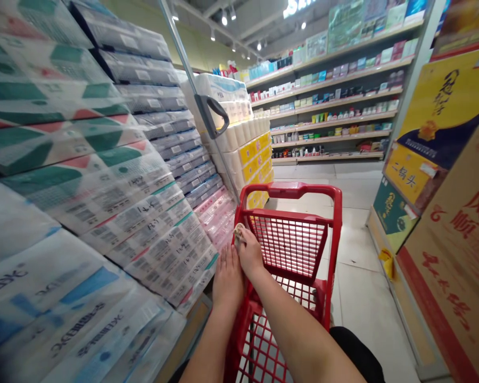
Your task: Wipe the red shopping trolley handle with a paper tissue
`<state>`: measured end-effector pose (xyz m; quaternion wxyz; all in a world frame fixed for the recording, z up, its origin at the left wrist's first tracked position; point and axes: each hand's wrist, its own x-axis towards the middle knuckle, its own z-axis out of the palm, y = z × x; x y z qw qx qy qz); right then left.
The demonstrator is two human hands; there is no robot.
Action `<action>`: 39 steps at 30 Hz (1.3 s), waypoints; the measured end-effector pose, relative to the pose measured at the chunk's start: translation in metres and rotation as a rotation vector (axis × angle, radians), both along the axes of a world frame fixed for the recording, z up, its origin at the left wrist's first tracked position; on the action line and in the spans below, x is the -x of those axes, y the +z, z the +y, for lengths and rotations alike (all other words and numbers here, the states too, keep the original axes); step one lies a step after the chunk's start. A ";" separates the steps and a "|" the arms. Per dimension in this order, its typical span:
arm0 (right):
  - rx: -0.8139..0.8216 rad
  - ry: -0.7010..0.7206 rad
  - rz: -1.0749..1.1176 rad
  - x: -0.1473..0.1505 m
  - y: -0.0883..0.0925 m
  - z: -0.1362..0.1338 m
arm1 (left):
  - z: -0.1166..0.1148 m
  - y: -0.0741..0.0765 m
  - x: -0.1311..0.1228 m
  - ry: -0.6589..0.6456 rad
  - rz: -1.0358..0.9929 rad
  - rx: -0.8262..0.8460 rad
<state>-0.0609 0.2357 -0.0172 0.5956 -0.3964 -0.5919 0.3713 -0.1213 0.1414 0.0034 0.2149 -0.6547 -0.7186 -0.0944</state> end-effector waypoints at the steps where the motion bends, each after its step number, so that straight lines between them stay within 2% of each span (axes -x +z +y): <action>1: -0.016 0.013 -0.008 0.000 0.001 0.000 | 0.000 0.000 0.000 -0.003 0.004 0.003; 5: 0.107 0.056 -0.064 -0.001 -0.001 -0.003 | 0.000 0.000 -0.001 0.002 0.005 -0.012; 9: -0.016 0.037 -0.014 -0.003 -0.001 -0.002 | -0.001 -0.001 -0.001 0.006 0.033 -0.022; 14: 0.206 0.099 -0.042 -0.001 0.001 -0.003 | 0.000 -0.005 0.000 -0.004 0.067 -0.030; 19: 0.002 0.119 -0.016 -0.001 0.012 -0.004 | 0.003 -0.007 0.000 0.017 0.067 -0.023; 21: 0.102 0.146 -0.043 -0.004 0.014 -0.006 | 0.003 -0.003 -0.004 0.018 0.052 0.007; 22: 0.203 0.156 -0.064 -0.006 0.013 -0.007 | 0.003 -0.001 -0.006 0.021 0.045 0.021; 24: 0.275 0.179 -0.094 -0.008 0.012 -0.009 | 0.002 0.002 -0.009 0.028 0.036 0.044; 28: 0.163 0.056 -0.102 -0.011 0.011 -0.013 | 0.000 0.003 -0.011 0.021 0.006 0.075; 33: 0.336 0.119 -0.152 -0.012 0.013 -0.014 | -0.006 0.004 -0.011 0.021 -0.011 0.043; 34: 0.325 0.105 -0.137 -0.012 0.014 -0.014 | -0.007 0.005 -0.011 0.023 -0.011 0.038; 38: 0.069 -0.011 -0.045 -0.010 0.013 -0.012 | -0.008 0.008 -0.010 0.020 -0.018 0.041; 39: 0.053 -0.005 -0.038 -0.009 0.011 -0.012 | -0.008 0.008 -0.010 0.021 -0.019 0.045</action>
